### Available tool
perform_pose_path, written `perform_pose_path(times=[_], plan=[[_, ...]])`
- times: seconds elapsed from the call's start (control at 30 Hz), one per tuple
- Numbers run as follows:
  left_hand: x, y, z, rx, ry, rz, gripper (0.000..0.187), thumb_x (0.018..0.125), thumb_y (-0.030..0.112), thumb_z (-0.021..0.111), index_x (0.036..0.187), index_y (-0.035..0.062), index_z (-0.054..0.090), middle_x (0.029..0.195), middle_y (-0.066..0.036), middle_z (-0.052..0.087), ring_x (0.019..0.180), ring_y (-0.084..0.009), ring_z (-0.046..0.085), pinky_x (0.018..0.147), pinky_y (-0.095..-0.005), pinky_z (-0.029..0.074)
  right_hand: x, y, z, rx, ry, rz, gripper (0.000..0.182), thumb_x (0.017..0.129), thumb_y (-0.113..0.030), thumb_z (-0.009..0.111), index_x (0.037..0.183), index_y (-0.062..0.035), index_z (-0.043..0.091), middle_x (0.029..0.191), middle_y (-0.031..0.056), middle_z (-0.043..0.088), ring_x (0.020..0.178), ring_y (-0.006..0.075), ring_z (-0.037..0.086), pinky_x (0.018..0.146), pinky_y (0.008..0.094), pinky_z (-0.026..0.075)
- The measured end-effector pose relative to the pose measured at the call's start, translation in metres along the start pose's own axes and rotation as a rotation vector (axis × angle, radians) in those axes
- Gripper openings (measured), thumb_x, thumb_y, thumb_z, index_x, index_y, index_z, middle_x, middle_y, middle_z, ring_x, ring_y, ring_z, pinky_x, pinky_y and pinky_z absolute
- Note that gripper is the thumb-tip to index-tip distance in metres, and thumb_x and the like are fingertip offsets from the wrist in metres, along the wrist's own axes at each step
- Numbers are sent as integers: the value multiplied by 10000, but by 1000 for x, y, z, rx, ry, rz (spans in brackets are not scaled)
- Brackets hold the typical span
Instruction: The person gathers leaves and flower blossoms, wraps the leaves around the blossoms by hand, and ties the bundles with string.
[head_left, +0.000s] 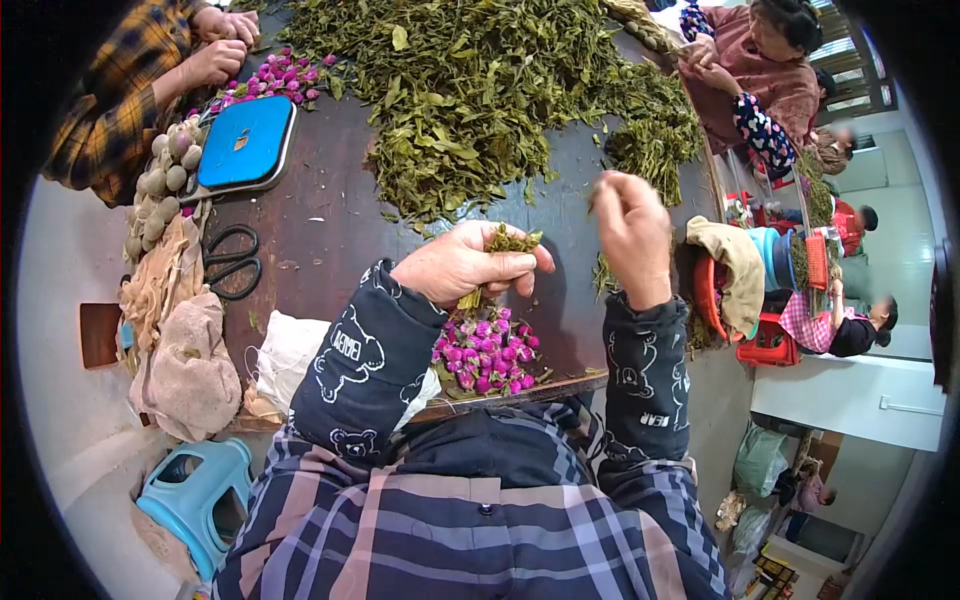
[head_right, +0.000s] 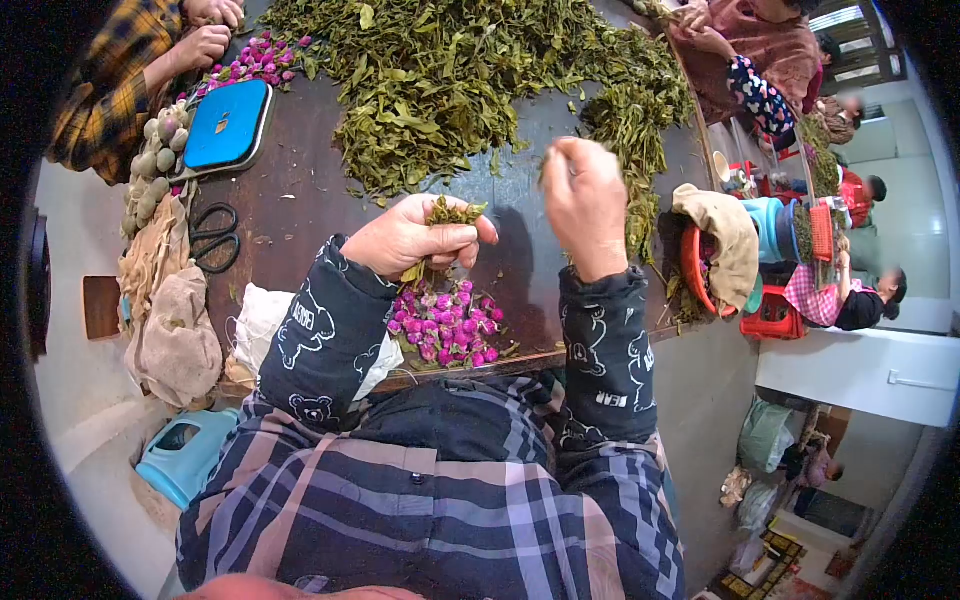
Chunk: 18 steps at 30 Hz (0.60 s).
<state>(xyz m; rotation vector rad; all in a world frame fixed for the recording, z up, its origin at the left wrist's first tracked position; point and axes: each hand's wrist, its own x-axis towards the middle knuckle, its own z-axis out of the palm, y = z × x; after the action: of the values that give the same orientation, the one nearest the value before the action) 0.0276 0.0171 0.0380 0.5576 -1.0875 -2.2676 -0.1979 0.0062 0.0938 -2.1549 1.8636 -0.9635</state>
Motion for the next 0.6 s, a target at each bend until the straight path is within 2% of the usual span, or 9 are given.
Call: perform_pose_path(times=[0.03, 0.1, 0.2, 0.27, 0.33, 0.37, 0.43, 0.53, 0.6], plan=[[0, 0, 1, 25, 2, -6, 197, 922, 159, 645, 1071, 38, 690, 773, -28, 675, 610, -57, 530, 530, -168, 375, -3, -5, 2, 0, -2, 0, 133, 948, -107, 578, 945, 3, 653, 897, 78, 649, 749, 164, 560, 659, 289, 468], [0, 1, 1, 76, 3, -20, 200, 927, 170, 642, 1071, 40, 691, 767, -23, 675, 611, -55, 532, 527, -169, 375, -11, -20, 7, 306, -185, -16, 155, 937, -83, 569, 1003, 11, 674, 999, 81, 678, 816, 150, 591, 706, 267, 484], [2, -10, -5, 103, 13, -2, 206, 929, 179, 642, 1075, 42, 689, 764, -21, 674, 612, -55, 534, 530, -168, 374, -21, -41, 23, 423, -259, -93, 111, 900, -66, 604, 967, 5, 659, 1036, 89, 681, 866, 184, 610, 756, 272, 493], [4, -17, -8, 130, 23, 21, 211, 932, 189, 642, 1079, 44, 688, 760, -18, 673, 613, -54, 536, 532, -166, 374, -24, -49, 32, 152, -130, -403, 60, 849, -42, 629, 897, -5, 631, 988, 95, 672, 883, 231, 614, 770, 299, 500], [5, -16, -7, 124, 38, 5, 198, 933, 175, 640, 1076, 46, 684, 756, -20, 667, 610, -61, 540, 532, -169, 377, -24, -51, 39, -152, 64, -425, 41, 813, -27, 636, 823, -29, 597, 922, 93, 654, 863, 263, 602, 752, 330, 499], [5, -14, -5, 119, 56, -10, 185, 934, 162, 638, 1074, 49, 680, 752, -22, 660, 607, -68, 543, 531, -172, 380, -21, -46, 39, -155, 59, -422, 41, 813, -27, 636, 823, -29, 597, 922, 93, 654, 863, 263, 602, 752, 330, 499], [5, -11, -2, 104, 95, -40, 161, 937, 136, 635, 1070, 53, 672, 744, -25, 647, 602, -82, 551, 531, -179, 387, -11, -28, 34, -378, 315, -310, 46, 833, -43, 621, 805, -33, 587, 848, 87, 632, 789, 266, 583, 719, 351, 492], [9, -9, -4, 166, 211, 44, 189, 949, 150, 638, 1105, 45, 653, 774, -27, 647, 645, -84, 570, 554, -191, 423, -5, -5, 4, -380, 254, -158, 93, 853, -107, 607, 799, -43, 568, 821, 110, 622, 720, 256, 572, 643, 367, 488], [16, -14, -21, -40, 233, 339, 199, 985, 168, 608, 1131, 35, 638, 817, -32, 636, 689, -85, 573, 581, -213, 463, -4, 2, -12, -245, -134, 319, 90, 875, -119, 595, 845, -34, 601, 845, 126, 654, 703, 290, 606, 657, 387, 506]])
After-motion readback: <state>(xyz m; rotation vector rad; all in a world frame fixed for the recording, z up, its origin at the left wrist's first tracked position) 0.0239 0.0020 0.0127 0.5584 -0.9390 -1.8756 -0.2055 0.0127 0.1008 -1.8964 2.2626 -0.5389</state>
